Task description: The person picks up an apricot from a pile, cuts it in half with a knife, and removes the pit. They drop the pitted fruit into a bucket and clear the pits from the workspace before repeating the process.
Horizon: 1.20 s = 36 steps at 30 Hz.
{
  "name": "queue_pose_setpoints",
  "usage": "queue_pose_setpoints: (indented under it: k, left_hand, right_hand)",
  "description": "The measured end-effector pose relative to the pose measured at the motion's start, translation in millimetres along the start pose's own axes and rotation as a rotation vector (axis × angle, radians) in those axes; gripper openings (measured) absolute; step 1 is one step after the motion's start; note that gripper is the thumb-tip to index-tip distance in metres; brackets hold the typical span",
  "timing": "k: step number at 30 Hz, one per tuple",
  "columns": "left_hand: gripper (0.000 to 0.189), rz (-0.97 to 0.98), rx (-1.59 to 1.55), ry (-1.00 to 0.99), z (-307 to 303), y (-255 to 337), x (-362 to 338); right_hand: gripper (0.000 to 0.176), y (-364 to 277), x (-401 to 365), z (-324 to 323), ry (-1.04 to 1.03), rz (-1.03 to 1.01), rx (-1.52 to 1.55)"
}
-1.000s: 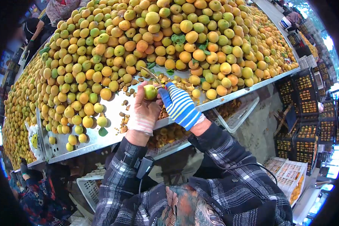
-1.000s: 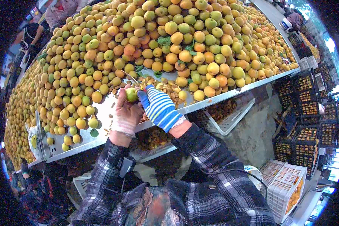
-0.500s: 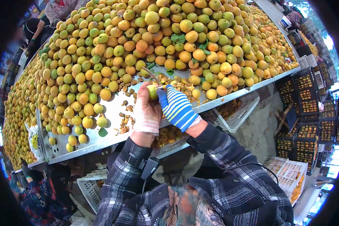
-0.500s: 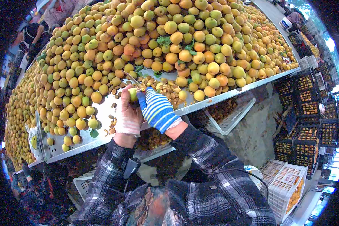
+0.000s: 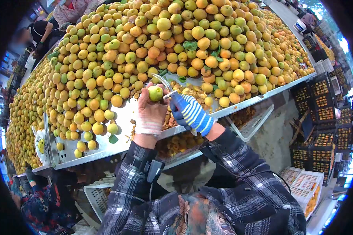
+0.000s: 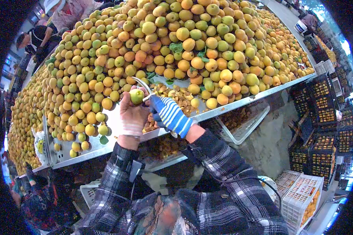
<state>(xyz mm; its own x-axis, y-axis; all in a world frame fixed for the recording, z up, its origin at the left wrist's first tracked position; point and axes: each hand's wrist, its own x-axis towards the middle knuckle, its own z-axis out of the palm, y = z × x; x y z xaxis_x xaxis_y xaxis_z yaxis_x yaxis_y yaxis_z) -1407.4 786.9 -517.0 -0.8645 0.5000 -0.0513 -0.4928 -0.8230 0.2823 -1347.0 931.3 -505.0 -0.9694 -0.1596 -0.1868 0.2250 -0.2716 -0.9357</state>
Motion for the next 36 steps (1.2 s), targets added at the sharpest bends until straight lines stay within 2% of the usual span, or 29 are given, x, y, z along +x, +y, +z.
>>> queue_pose_setpoints:
  k: [1, 2, 4, 5, 7, 10, 13, 14, 15, 16, 17, 19, 20, 22, 25, 27, 30, 32, 34, 35, 36]
  left_hand:
    - [0.042, -0.007, -0.007, 0.064, 3, 0, 0]
    - [0.039, -0.014, -0.014, 0.127, 5, 0, 1]
    - [0.038, -0.018, 0.013, 0.151, 9, -1, 2]
    - [0.037, -0.017, 0.011, 0.163, 11, -2, 1]
    - [0.037, -0.016, 0.008, 0.176, 11, -2, 0]
    - [0.036, -0.017, 0.047, 0.162, 3, -2, 2]
    - [0.04, -0.035, -0.015, 0.074, 0, -2, 4]
    - [0.04, -0.024, 0.006, 0.12, 1, -3, 3]
    - [0.039, -0.014, 0.027, 0.165, 4, -3, 2]
    - [0.039, -0.012, 0.026, 0.166, 4, -3, 2]
    - [0.039, -0.01, 0.025, 0.161, 4, -4, 3]
    - [0.039, -0.011, 0.024, 0.157, 3, -3, 2]
    - [0.039, -0.026, 0.063, 0.113, 2, -1, 2]
    - [0.039, -0.044, 0.105, 0.07, 8, 0, 0]
    - [0.046, -0.028, 0.154, 0.1, 21, 1, -4]
    - [0.057, 0.097, 0.556, 0.105, 24, 3, -4]
    - [0.061, 0.187, 0.738, 0.075, 25, 1, -3]
    - [0.062, 0.22, 0.747, 0.07, 25, -2, -3]
    - [0.068, 0.002, 0.375, 0.166, 20, -5, 0]
    - [0.071, -0.108, 0.342, 0.171, 17, -5, 1]
    - [0.071, -0.105, 0.336, 0.17, 19, -7, 1]
  right_hand:
    - [0.023, 1, 3, 3, 0.093, -0.451, -0.594]
    - [0.041, -2, -2, 0, 0.118, -0.512, -0.762]
    - [0.029, 5, -6, 1, 0.233, -0.687, -0.944]
    - [0.029, 10, -4, 0, 0.233, -0.686, -0.943]
    - [0.02, 16, -2, -2, 0.266, -0.459, -1.017]
    - [0.019, 10, -8, 1, 0.273, -0.418, -1.122]
    - [0.02, -4, -12, 9, 0.307, -0.323, -1.064]
    - [0.02, -2, -12, 9, 0.306, -0.322, -1.063]
    - [0.019, 2, -12, 8, 0.319, -0.411, -1.115]
    - [0.019, 4, -12, 8, 0.331, -0.501, -1.167]
    - [0.019, 5, -12, 7, 0.328, -0.5, -1.168]
    - [0.025, -2, -13, 10, 0.322, -0.378, -1.227]
    - [0.025, -7, -14, 12, 0.323, -0.378, -1.227]
    - [0.033, -18, -16, 20, 0.367, -0.234, -1.128]
    - [0.039, -14, -16, 21, 0.348, -0.217, -1.168]
    - [0.038, -14, -14, 22, 0.353, -0.192, -1.176]
    - [0.039, -15, -14, 19, 0.337, -0.161, -1.167]
    - [0.036, -16, -14, 20, 0.335, -0.189, -1.117]
    - [0.037, -11, -11, 18, 0.338, -0.178, -1.148]
    - [0.037, -9, -9, 17, 0.352, -0.165, -1.14]
    - [0.037, -10, -8, 17, 0.363, -0.153, -1.136]
